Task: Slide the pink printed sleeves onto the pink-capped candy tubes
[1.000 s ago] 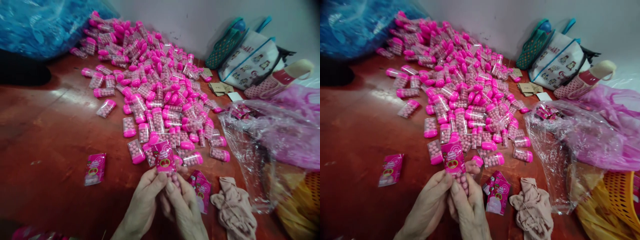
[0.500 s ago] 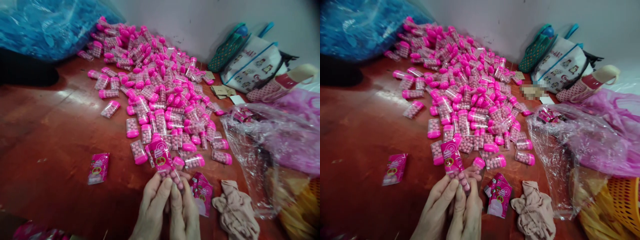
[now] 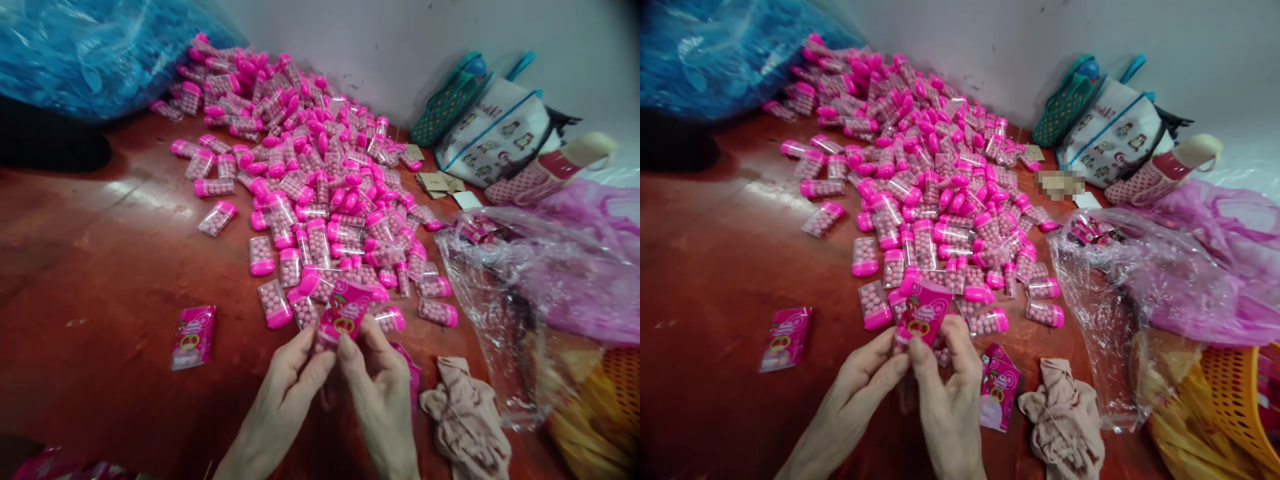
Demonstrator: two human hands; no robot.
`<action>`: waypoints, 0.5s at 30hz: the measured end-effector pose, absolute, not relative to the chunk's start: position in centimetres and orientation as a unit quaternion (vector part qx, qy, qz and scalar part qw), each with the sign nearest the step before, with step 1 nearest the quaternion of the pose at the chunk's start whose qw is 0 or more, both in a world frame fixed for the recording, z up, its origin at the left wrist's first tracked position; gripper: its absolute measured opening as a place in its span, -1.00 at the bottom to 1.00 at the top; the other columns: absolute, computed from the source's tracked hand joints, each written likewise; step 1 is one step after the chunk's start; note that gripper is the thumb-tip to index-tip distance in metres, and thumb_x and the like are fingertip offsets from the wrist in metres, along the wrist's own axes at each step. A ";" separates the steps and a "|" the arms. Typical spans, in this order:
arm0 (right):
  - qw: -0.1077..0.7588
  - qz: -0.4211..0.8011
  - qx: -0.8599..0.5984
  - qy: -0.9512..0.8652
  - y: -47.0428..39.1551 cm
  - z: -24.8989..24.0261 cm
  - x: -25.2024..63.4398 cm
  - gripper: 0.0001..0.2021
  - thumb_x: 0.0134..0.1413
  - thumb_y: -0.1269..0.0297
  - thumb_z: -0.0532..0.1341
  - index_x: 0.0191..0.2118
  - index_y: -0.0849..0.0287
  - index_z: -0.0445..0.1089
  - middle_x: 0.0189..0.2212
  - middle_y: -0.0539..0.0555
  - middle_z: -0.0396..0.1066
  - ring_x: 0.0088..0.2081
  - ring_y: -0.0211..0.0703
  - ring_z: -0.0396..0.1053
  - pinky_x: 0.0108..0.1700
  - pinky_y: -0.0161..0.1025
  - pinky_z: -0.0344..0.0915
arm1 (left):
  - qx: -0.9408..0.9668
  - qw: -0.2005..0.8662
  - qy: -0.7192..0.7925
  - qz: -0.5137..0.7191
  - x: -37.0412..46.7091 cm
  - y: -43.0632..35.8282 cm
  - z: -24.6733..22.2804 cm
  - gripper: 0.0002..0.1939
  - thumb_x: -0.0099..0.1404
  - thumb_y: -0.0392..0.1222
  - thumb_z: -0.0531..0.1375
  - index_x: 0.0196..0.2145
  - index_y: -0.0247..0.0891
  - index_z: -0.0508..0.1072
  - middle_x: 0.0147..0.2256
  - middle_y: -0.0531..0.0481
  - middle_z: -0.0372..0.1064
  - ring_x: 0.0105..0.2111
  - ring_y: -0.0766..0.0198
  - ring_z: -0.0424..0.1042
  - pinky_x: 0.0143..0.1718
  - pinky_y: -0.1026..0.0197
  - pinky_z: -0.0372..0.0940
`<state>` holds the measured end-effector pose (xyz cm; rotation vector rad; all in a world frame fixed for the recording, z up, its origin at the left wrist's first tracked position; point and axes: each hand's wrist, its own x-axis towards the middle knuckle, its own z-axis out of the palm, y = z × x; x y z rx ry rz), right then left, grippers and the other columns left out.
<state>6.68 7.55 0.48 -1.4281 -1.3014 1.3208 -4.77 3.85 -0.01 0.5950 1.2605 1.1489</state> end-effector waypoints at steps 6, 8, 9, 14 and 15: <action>0.425 0.678 -0.519 -0.302 6.6 -1.0 5.2 -0.82 0.06 0.18 0.23 -0.43 0.13 0.28 -0.70 -0.19 0.14 -0.68 -0.40 0.19 -0.53 -0.41 0.25 | 0.282 0.618 0.537 0.501 -3.8 3.5 0.2 -0.80 0.28 -0.09 0.07 -0.37 -0.28 0.31 -0.58 0.11 0.17 -0.60 0.40 0.16 -0.58 0.36 0.14; 0.436 0.637 -0.542 -0.332 5.8 -1.5 5.0 -0.83 0.05 0.18 0.23 -0.45 0.14 0.32 -0.66 -0.16 0.20 -0.63 -0.38 0.25 -0.48 -0.40 0.30 | 0.266 0.601 0.556 0.509 -3.4 3.5 0.1 -0.78 0.28 -0.07 0.06 -0.40 -0.27 0.30 -0.60 0.14 0.11 -0.63 0.43 0.11 -0.62 0.38 0.08; 0.442 0.607 -0.557 -0.354 5.5 -1.7 5.0 -0.84 0.04 0.18 0.25 -0.44 0.14 0.35 -0.62 -0.13 0.25 -0.57 -0.35 0.29 -0.43 -0.39 0.32 | 0.257 0.598 0.564 0.509 -3.3 3.5 0.0 -0.78 0.28 -0.07 0.07 -0.40 -0.27 0.30 -0.60 0.14 0.10 -0.64 0.43 0.09 -0.64 0.38 0.07; 0.436 0.614 -0.561 -0.343 5.4 -1.8 5.7 -0.84 -0.03 0.23 0.30 -0.28 0.13 0.46 -0.47 -0.02 0.43 -0.39 -0.20 0.42 -0.35 -0.32 0.38 | 0.246 0.617 0.558 0.498 -3.3 3.7 -0.2 -0.78 0.27 -0.06 0.08 -0.41 -0.27 0.35 -0.62 0.16 0.07 -0.66 0.45 0.05 -0.66 0.40 0.02; 0.436 0.636 -0.549 -0.322 5.7 -1.5 5.9 -0.83 -0.05 0.25 0.32 -0.27 0.12 0.47 -0.45 -0.02 0.46 -0.37 -0.20 0.44 -0.32 -0.32 0.38 | 0.258 0.619 0.557 0.490 -3.5 3.7 -0.1 -0.79 0.25 -0.08 0.09 -0.39 -0.27 0.38 -0.63 0.16 0.08 -0.66 0.44 0.07 -0.65 0.39 0.04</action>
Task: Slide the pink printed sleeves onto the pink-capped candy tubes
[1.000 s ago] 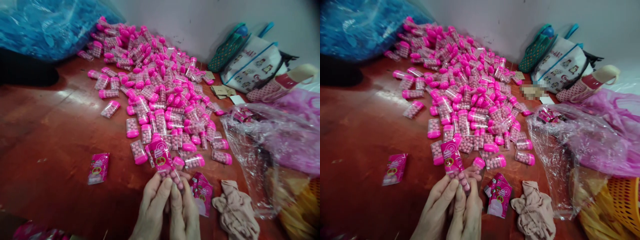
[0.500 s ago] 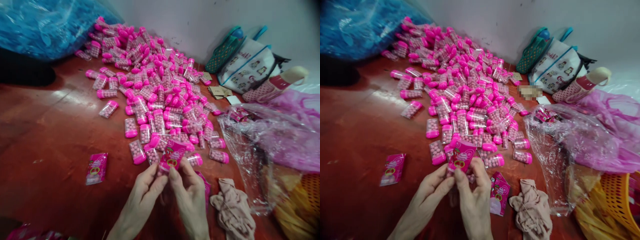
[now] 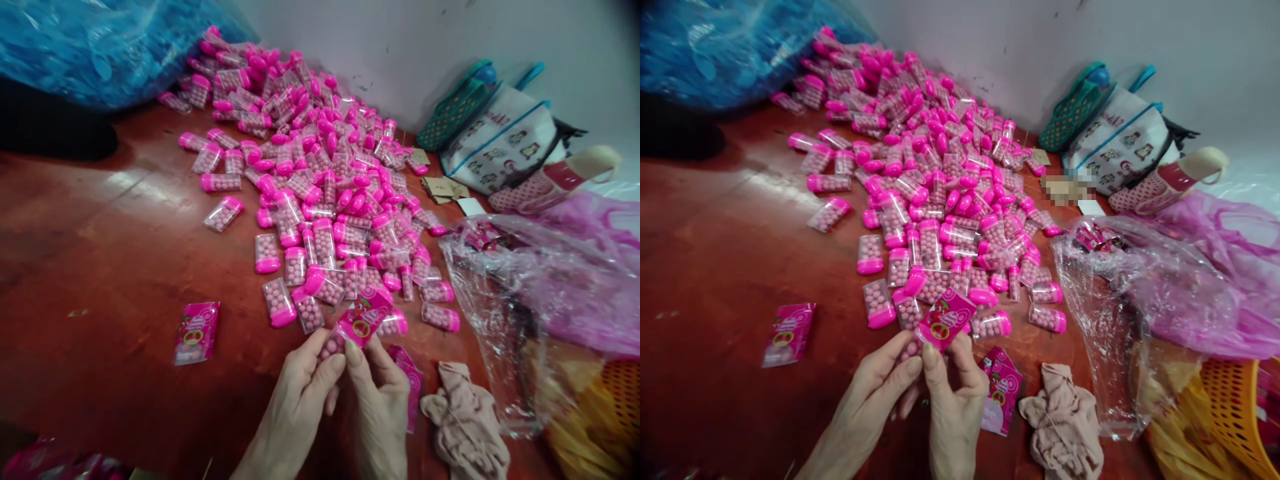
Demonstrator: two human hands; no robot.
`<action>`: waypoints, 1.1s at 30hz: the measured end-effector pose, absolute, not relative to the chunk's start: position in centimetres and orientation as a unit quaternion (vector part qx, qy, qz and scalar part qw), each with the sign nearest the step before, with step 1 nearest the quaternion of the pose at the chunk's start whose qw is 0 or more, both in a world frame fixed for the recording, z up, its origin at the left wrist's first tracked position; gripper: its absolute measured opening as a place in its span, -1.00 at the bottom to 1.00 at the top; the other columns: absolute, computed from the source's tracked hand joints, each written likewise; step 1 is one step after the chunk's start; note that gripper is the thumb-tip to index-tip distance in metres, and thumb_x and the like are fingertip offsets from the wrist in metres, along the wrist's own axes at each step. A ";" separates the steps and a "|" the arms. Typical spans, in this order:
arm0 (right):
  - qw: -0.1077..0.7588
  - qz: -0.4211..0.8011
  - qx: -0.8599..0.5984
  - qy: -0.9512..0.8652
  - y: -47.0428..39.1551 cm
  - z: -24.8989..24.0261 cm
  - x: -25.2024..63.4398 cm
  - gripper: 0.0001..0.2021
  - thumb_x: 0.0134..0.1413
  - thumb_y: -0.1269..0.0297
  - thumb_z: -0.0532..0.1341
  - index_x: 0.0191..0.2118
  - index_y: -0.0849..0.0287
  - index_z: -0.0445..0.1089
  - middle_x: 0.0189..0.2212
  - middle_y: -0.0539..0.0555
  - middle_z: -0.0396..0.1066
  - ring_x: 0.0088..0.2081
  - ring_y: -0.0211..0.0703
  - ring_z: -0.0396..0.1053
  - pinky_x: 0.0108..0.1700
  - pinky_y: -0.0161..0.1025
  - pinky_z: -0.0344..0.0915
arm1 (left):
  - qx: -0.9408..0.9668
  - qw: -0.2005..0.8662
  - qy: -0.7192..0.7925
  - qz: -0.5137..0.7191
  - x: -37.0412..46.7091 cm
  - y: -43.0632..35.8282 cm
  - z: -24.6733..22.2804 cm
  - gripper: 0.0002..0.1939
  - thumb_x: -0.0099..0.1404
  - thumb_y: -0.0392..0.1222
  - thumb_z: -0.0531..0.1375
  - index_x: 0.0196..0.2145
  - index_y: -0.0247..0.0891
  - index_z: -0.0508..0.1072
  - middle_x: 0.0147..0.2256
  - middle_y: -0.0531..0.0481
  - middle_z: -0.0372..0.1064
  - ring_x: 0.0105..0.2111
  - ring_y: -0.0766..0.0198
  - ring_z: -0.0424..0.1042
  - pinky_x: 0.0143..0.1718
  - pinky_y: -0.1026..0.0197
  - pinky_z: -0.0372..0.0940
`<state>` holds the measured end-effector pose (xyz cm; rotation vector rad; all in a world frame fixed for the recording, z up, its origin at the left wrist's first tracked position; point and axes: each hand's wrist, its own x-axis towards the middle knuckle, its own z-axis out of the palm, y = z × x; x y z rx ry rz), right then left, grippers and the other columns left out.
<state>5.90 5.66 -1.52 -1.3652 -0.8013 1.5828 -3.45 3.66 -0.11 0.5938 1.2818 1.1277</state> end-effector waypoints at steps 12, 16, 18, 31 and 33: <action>0.400 0.571 -0.636 -0.331 5.7 -0.2 5.2 -0.85 -0.19 0.28 0.37 -0.42 0.23 0.50 -0.51 0.02 0.49 -0.47 -0.19 0.39 -0.37 -0.29 0.33 | 0.256 0.586 0.583 0.502 -3.1 2.6 -0.1 -0.70 0.10 -0.17 0.22 -0.16 -0.19 0.52 -0.57 0.00 0.33 -0.53 0.21 0.28 -0.54 0.28 0.20; 0.379 0.597 -0.604 -0.367 5.7 0.0 5.3 -0.84 -0.14 0.24 0.34 -0.41 0.24 0.51 -0.44 0.08 0.52 -0.29 -0.07 0.44 -0.21 -0.23 0.34 | 0.217 0.612 0.556 0.518 -3.0 2.9 -0.3 -0.77 0.13 -0.13 0.21 -0.26 -0.24 0.51 -0.58 0.03 0.29 -0.62 0.30 0.18 -0.62 0.31 0.12; 0.400 0.628 -0.583 -0.326 6.2 0.3 5.9 -0.81 -0.15 0.19 0.35 -0.41 0.22 0.50 -0.44 0.07 0.53 -0.34 -0.10 0.44 -0.28 -0.27 0.36 | 0.213 0.645 0.523 0.515 -2.9 3.4 -0.1 -0.80 0.15 -0.10 0.19 -0.31 -0.27 0.47 -0.60 0.07 0.25 -0.66 0.38 0.10 -0.66 0.33 0.04; 0.451 0.629 -0.589 -0.234 5.7 -1.4 5.7 -0.79 -0.14 0.18 0.36 -0.39 0.22 0.49 -0.48 0.05 0.52 -0.43 -0.18 0.43 -0.37 -0.31 0.37 | 0.142 0.677 0.490 0.531 -1.9 3.8 0.2 -0.78 0.22 -0.06 0.15 -0.45 -0.27 0.31 -0.58 0.17 0.03 -0.68 0.51 -0.05 -0.71 0.42 -0.11; 0.452 0.643 -0.573 -0.234 5.9 -1.3 5.9 -0.82 -0.12 0.22 0.35 -0.37 0.21 0.50 -0.45 0.06 0.53 -0.39 -0.17 0.45 -0.32 -0.30 0.38 | 0.151 0.681 0.488 0.525 -2.1 4.0 0.1 -0.80 0.23 -0.07 0.14 -0.43 -0.26 0.31 -0.57 0.17 0.04 -0.67 0.51 -0.04 -0.70 0.43 -0.09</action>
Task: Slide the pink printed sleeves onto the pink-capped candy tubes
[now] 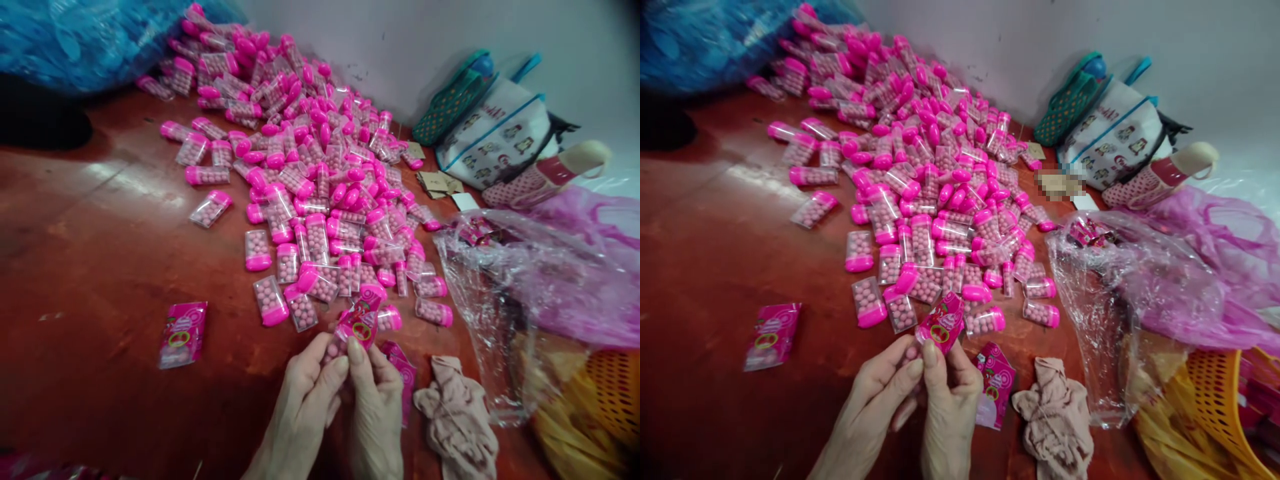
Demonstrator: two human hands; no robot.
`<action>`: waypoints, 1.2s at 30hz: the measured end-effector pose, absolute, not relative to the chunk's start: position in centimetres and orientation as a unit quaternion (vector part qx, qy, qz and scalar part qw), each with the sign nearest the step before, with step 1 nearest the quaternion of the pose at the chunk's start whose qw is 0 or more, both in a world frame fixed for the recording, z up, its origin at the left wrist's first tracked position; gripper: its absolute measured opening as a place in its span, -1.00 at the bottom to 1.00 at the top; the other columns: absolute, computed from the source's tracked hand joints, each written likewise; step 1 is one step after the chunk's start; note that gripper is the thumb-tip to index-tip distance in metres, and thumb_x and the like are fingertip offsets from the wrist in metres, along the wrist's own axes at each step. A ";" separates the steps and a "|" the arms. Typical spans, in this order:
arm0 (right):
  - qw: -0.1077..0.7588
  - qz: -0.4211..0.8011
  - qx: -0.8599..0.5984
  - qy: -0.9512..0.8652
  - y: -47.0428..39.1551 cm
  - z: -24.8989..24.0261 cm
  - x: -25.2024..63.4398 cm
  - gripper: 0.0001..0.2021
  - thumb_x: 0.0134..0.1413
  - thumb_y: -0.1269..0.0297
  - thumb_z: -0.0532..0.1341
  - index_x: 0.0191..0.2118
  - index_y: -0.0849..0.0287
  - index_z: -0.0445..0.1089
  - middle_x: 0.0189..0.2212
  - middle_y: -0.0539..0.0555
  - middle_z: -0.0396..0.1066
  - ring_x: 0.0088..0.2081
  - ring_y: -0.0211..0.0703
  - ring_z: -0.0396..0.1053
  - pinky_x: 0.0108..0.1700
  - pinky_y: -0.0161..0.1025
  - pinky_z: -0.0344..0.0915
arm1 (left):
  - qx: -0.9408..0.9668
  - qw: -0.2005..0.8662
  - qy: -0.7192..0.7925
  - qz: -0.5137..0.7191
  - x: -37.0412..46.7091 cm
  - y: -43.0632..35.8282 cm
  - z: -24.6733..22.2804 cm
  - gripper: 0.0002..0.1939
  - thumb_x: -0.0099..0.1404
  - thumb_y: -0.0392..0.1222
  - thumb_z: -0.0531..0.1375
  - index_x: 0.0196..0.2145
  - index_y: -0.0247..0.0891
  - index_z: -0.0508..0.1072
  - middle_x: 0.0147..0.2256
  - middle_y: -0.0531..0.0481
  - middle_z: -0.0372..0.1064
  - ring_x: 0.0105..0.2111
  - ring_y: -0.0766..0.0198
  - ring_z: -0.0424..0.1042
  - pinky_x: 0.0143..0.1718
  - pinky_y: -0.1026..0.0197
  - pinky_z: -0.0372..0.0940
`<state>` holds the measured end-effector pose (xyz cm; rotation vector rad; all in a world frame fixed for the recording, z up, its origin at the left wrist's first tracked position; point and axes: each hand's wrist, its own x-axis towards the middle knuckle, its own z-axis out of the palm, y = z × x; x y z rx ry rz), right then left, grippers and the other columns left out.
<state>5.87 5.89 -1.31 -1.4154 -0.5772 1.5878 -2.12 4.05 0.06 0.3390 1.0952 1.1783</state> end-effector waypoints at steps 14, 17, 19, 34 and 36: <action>0.421 0.691 -0.554 -0.194 7.2 0.5 4.7 -0.85 -0.16 0.23 0.33 -0.46 0.21 0.51 -0.52 0.02 0.49 -0.57 -0.30 0.37 -0.53 -0.42 0.31 | 0.296 0.655 0.508 0.475 -2.6 3.4 -0.6 -0.87 0.23 -0.18 0.10 -0.40 -0.28 0.37 -0.63 0.14 0.11 -0.62 0.40 0.08 -0.59 0.35 0.05; 0.396 0.697 -0.554 -0.225 6.6 0.4 4.5 -0.76 -0.13 0.13 0.30 -0.40 0.23 0.50 -0.67 -0.03 0.38 -0.70 -0.35 0.24 -0.70 -0.46 0.10 | 0.274 0.651 0.515 0.486 -2.6 3.2 -0.6 -0.86 0.21 -0.19 0.12 -0.31 -0.29 0.40 -0.64 0.15 0.10 -0.63 0.40 0.08 -0.61 0.36 0.06; 0.391 0.692 -0.564 -0.222 6.3 0.2 4.5 -0.72 -0.13 0.10 0.30 -0.35 0.22 0.51 -0.73 -0.08 0.29 -0.68 -0.35 0.23 -0.70 -0.48 0.08 | 0.253 0.648 0.517 0.498 -2.6 3.4 -0.8 -0.88 0.18 -0.20 0.15 -0.33 -0.29 0.41 -0.62 0.14 0.12 -0.62 0.41 0.10 -0.59 0.37 0.08; 0.413 0.618 -0.630 -0.226 5.3 -0.6 5.3 -0.72 -0.11 0.09 0.31 -0.32 0.19 0.49 -0.66 -0.10 0.32 -0.71 -0.43 0.09 -0.72 -0.47 0.05 | 0.102 0.665 0.515 0.531 -0.8 3.7 -0.4 -0.69 0.19 0.08 0.13 -0.34 -0.25 0.36 -0.58 0.13 0.20 -0.59 0.41 0.17 -0.59 0.39 0.13; 0.414 0.591 -0.643 -0.258 4.9 -0.7 5.1 -0.76 -0.12 0.11 0.31 -0.35 0.18 0.48 -0.58 -0.04 0.41 -0.63 -0.35 0.25 -0.61 -0.42 0.22 | 0.087 0.647 0.529 0.542 -0.7 3.6 -0.4 -0.63 0.17 0.11 0.15 -0.28 -0.27 0.39 -0.56 0.09 0.26 -0.58 0.37 0.21 -0.58 0.35 0.16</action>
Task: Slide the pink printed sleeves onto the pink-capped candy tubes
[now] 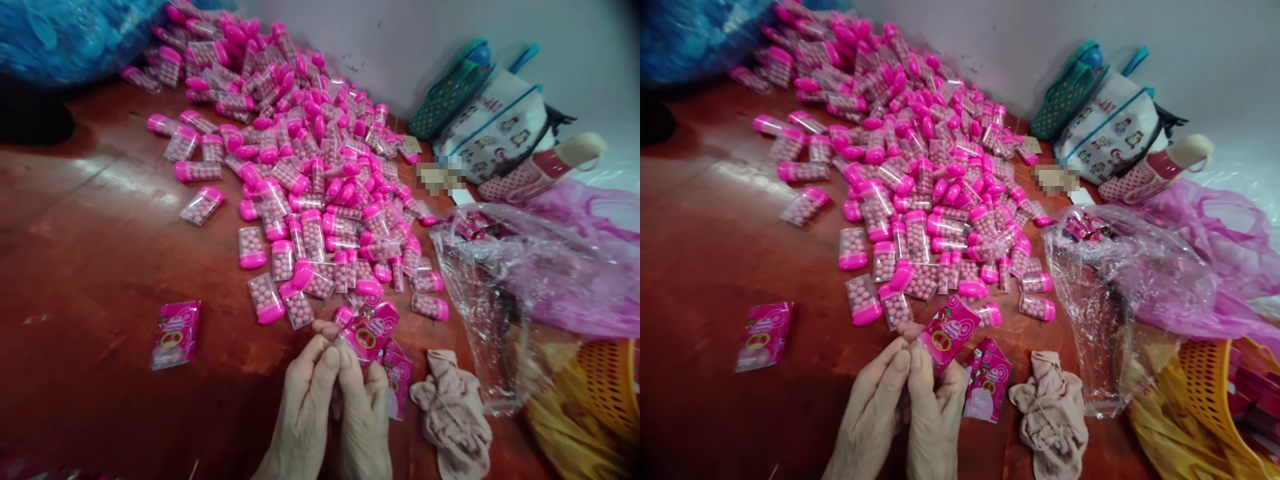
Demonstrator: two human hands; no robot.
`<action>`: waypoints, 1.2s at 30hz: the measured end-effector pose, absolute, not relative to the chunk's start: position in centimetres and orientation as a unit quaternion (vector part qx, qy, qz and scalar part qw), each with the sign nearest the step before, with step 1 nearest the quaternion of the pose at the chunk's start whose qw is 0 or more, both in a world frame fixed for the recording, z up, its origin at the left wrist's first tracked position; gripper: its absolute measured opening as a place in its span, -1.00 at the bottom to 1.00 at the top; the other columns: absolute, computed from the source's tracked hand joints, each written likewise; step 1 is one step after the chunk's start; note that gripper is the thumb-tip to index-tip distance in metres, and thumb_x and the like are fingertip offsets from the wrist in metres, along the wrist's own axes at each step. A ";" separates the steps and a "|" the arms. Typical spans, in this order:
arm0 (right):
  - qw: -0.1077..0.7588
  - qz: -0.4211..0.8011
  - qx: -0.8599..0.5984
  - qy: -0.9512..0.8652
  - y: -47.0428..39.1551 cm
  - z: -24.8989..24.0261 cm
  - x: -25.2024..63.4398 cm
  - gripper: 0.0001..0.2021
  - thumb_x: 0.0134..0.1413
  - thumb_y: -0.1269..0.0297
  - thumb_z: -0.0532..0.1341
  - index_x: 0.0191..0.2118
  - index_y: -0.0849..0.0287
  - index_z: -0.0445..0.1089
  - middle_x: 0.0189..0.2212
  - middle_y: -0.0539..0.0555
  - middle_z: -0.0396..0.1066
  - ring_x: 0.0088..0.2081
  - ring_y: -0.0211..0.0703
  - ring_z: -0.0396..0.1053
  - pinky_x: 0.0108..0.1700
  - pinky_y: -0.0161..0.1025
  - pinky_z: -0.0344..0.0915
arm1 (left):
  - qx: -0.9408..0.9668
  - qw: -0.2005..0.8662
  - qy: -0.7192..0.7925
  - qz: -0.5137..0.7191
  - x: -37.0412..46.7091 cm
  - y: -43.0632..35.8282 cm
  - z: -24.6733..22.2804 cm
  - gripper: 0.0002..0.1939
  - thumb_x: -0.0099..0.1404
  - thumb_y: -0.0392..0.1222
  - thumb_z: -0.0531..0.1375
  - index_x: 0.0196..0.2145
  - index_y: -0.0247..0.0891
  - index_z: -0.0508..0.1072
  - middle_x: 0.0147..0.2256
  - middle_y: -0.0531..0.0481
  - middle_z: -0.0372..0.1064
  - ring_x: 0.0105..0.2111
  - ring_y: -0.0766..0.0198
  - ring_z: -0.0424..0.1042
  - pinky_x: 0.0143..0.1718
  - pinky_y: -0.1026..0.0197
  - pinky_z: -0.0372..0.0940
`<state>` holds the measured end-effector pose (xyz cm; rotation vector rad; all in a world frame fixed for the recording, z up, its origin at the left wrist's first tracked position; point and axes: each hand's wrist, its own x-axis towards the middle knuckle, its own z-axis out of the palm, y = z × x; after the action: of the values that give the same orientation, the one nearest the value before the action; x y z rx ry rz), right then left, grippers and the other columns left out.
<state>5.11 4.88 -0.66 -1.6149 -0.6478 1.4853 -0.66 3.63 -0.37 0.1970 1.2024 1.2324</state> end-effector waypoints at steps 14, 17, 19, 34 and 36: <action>0.406 0.395 -0.639 -0.521 3.4 -2.3 5.8 -0.60 0.10 0.05 0.13 0.00 0.14 0.34 -0.09 0.17 0.42 -0.02 0.04 0.33 -0.05 -0.09 0.31 | 0.145 0.482 0.676 0.538 -3.0 4.0 -0.8 -0.76 0.17 -0.02 0.19 -0.30 -0.24 0.47 -0.31 -0.04 0.42 -0.28 0.18 0.37 -0.23 0.23 0.25; 0.372 0.399 -0.638 -0.543 3.0 -2.1 6.8 -0.61 0.17 0.07 0.06 0.04 0.13 0.29 -0.15 0.15 0.45 -0.12 -0.02 0.39 -0.08 -0.14 0.30 | 0.246 0.399 0.654 0.594 -4.4 4.3 -0.9 -0.83 0.14 -0.10 0.23 -0.33 -0.22 0.49 -0.22 -0.05 0.41 -0.16 0.15 0.35 -0.13 0.25 0.21; 0.364 0.421 -0.617 -0.556 2.7 -2.0 6.8 -0.63 0.18 0.09 0.05 0.04 0.12 0.29 -0.21 0.11 0.47 -0.17 -0.06 0.41 -0.09 -0.17 0.31 | 0.230 0.500 0.589 0.593 -4.9 4.6 -1.0 -0.74 0.11 -0.11 0.26 -0.22 -0.22 0.49 -0.26 -0.06 0.44 -0.36 0.23 0.39 -0.37 0.29 0.28; 0.340 0.385 -0.671 -0.534 0.9 -1.7 5.0 -0.60 0.15 0.01 0.06 -0.02 0.15 0.34 -0.30 0.16 0.48 -0.32 -0.05 0.43 -0.33 -0.26 0.35 | -0.063 0.701 0.412 0.578 -2.3 5.5 0.4 -0.79 0.07 -0.14 0.30 -0.39 -0.37 0.53 -0.60 0.04 0.35 -0.63 0.46 0.24 -0.59 0.43 0.20; 0.339 0.388 -0.678 -0.524 1.3 -1.5 4.9 -0.59 0.17 0.01 0.03 -0.03 0.17 0.35 -0.35 0.15 0.48 -0.31 -0.05 0.43 -0.33 -0.27 0.34 | -0.067 0.704 0.414 0.573 -1.8 5.2 0.3 -0.78 0.06 -0.14 0.31 -0.38 -0.37 0.54 -0.54 0.00 0.40 -0.60 0.46 0.26 -0.54 0.42 0.23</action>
<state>4.93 1.31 -1.47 -1.7651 -1.3650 1.0101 -1.79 5.24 0.31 -0.1501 0.9218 1.2738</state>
